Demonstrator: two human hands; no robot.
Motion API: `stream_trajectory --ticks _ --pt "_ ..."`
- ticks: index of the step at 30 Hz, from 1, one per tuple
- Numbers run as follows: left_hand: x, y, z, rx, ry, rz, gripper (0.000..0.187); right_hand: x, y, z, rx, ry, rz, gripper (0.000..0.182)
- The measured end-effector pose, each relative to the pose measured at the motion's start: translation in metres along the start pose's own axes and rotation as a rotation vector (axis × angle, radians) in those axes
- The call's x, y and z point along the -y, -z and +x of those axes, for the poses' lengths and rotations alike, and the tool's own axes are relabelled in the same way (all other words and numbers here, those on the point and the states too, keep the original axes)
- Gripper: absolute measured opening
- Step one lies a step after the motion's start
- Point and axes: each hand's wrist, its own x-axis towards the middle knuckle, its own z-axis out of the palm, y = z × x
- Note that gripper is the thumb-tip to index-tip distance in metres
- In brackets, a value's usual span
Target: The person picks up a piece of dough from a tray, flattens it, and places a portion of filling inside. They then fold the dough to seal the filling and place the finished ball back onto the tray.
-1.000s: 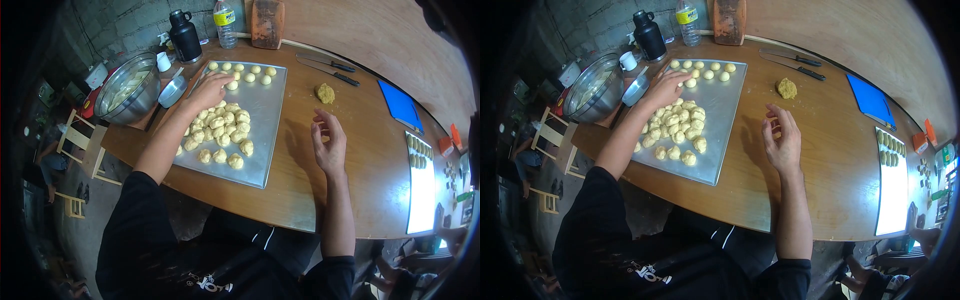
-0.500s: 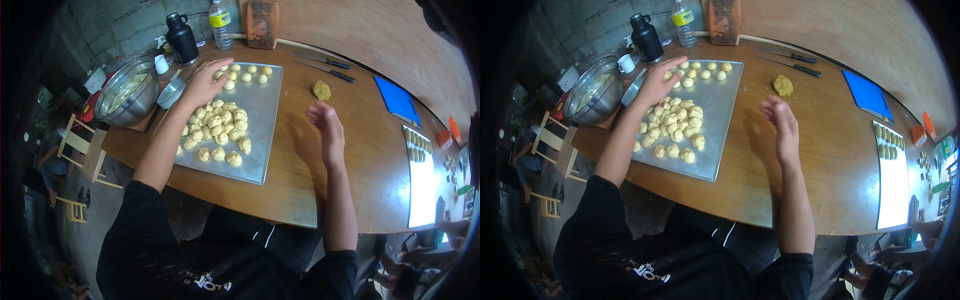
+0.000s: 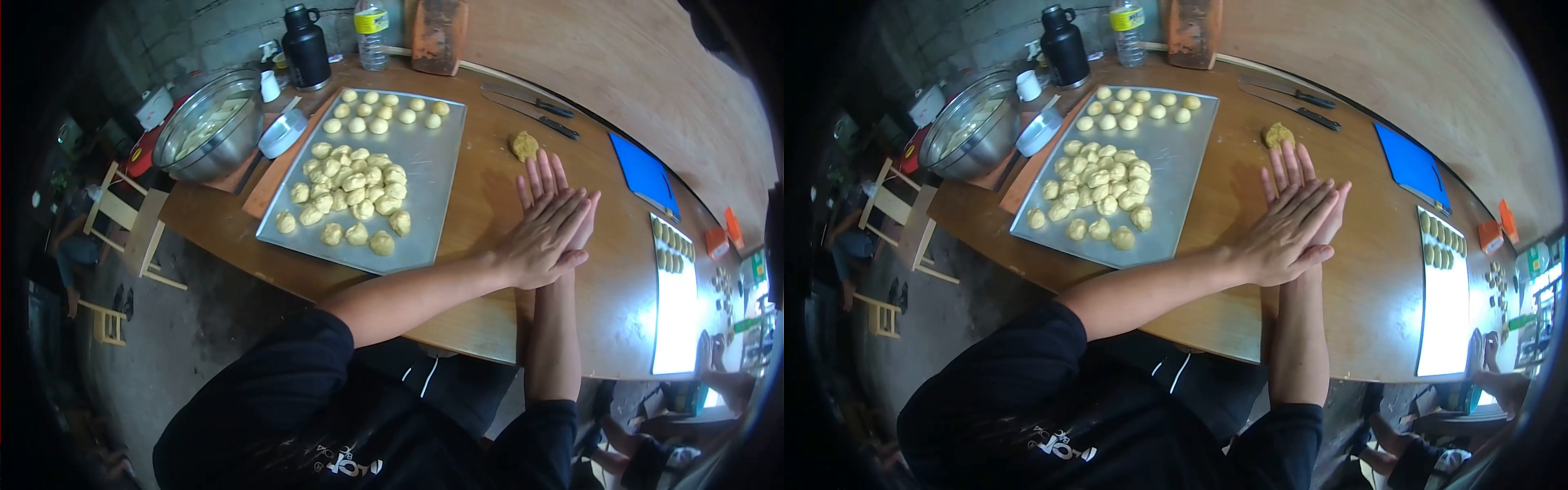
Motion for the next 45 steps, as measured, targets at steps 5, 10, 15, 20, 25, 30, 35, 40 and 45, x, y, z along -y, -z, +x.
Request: stream_trajectory --ticks 5,10,15,20,25,30,35,40,45 --pt "0.021 0.009 0.043 0.084 0.374 -0.135 0.094 -0.014 -0.025 -0.004 -0.228 0.122 -0.111 0.095" --pt "0.045 0.027 0.053 -0.102 0.328 0.112 0.087 -0.006 -0.032 -0.009 -0.03 -0.04 0.073 0.099" --pt "-0.073 0.063 -0.017 0.388 0.256 -0.317 0.078 0.021 0.017 0.013 -0.204 0.062 0.026 0.095" --pt "-0.067 0.081 -0.024 0.371 0.192 -0.193 0.068 0.003 0.033 0.005 -0.202 0.002 -0.249 0.09" --pt "0.04 0.108 -0.015 -0.167 0.04 0.421 0.058 0.022 -0.044 -0.011 0.201 -0.153 0.136 0.081" --pt "0.087 0.231 -0.052 -0.167 0.308 0.428 0.047 0.057 0.025 0.001 -0.021 0.137 -0.371 0.026" --pt "0.038 0.265 -0.072 0.406 0.981 0.175 0.041 0.0 -0.009 -0.004 -0.257 0.141 -1.165 0.038" --pt "0.077 0.232 -0.128 0.433 0.171 0.481 0.036 -0.007 -0.019 -0.01 -0.024 0.204 -1.613 0.068" --pt "0.072 0.231 -0.12 0.471 0.185 0.253 0.017 -0.012 -0.033 -0.014 0.087 0.101 -1.535 0.049"
